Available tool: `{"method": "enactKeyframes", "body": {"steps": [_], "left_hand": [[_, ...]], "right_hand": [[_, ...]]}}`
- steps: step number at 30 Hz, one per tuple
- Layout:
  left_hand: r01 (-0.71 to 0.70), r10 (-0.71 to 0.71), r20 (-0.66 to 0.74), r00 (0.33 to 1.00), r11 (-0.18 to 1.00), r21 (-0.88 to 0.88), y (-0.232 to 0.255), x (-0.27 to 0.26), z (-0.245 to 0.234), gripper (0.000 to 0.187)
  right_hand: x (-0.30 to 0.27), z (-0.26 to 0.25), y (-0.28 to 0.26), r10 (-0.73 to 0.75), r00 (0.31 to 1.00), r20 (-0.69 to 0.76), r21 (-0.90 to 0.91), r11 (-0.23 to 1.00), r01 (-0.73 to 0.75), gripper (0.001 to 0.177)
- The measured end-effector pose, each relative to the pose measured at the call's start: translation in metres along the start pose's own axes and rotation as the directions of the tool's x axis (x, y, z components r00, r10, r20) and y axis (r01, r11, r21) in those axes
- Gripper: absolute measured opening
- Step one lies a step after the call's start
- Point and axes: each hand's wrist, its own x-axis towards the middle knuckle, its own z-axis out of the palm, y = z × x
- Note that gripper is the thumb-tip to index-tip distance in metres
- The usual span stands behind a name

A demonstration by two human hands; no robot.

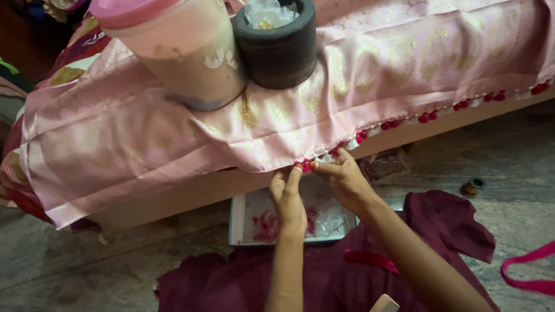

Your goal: Make decorative tassels and sew them onto the edge of a pink fabric.

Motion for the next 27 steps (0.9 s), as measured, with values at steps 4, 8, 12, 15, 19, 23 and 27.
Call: {"method": "enactKeyframes", "body": {"steps": [4,8,12,15,19,23,27], "left_hand": [[0.089,-0.082,0.060,0.995,0.987,-0.136,0.007,0.006,-0.007,0.027],[0.279,-0.241,0.144,0.960,0.875,-0.396,0.015,0.014,-0.016,0.024],[0.382,-0.300,0.251,0.920,0.830,-0.407,0.019,0.017,-0.024,0.023],[0.397,-0.298,0.281,0.912,0.811,-0.429,0.029,0.011,-0.020,0.028],[0.434,-0.361,0.245,0.900,0.798,-0.419,0.029,0.011,-0.018,0.032],[0.437,-0.291,0.350,0.891,0.759,-0.483,0.013,0.015,-0.027,0.029],[0.450,-0.322,0.333,0.886,0.768,-0.456,0.023,0.012,-0.024,0.029]], "right_hand": [[0.015,-0.036,0.021,0.031,0.999,0.019,0.065,0.997,-0.032,0.036],[0.026,-0.065,0.024,-0.003,0.977,0.212,0.508,0.854,-0.107,0.023],[0.011,-0.044,-0.012,0.022,0.998,0.066,0.580,0.813,-0.056,0.028],[0.020,-0.060,-0.017,0.033,0.996,-0.088,0.559,0.829,0.022,0.016],[0.023,-0.082,-0.012,-0.002,0.997,-0.075,0.589,0.807,0.046,0.007],[0.019,-0.094,-0.013,-0.017,1.000,-0.014,0.571,0.821,0.022,0.008],[0.004,-0.079,-0.025,0.042,0.994,-0.099,0.501,0.865,0.013,0.010]]}}
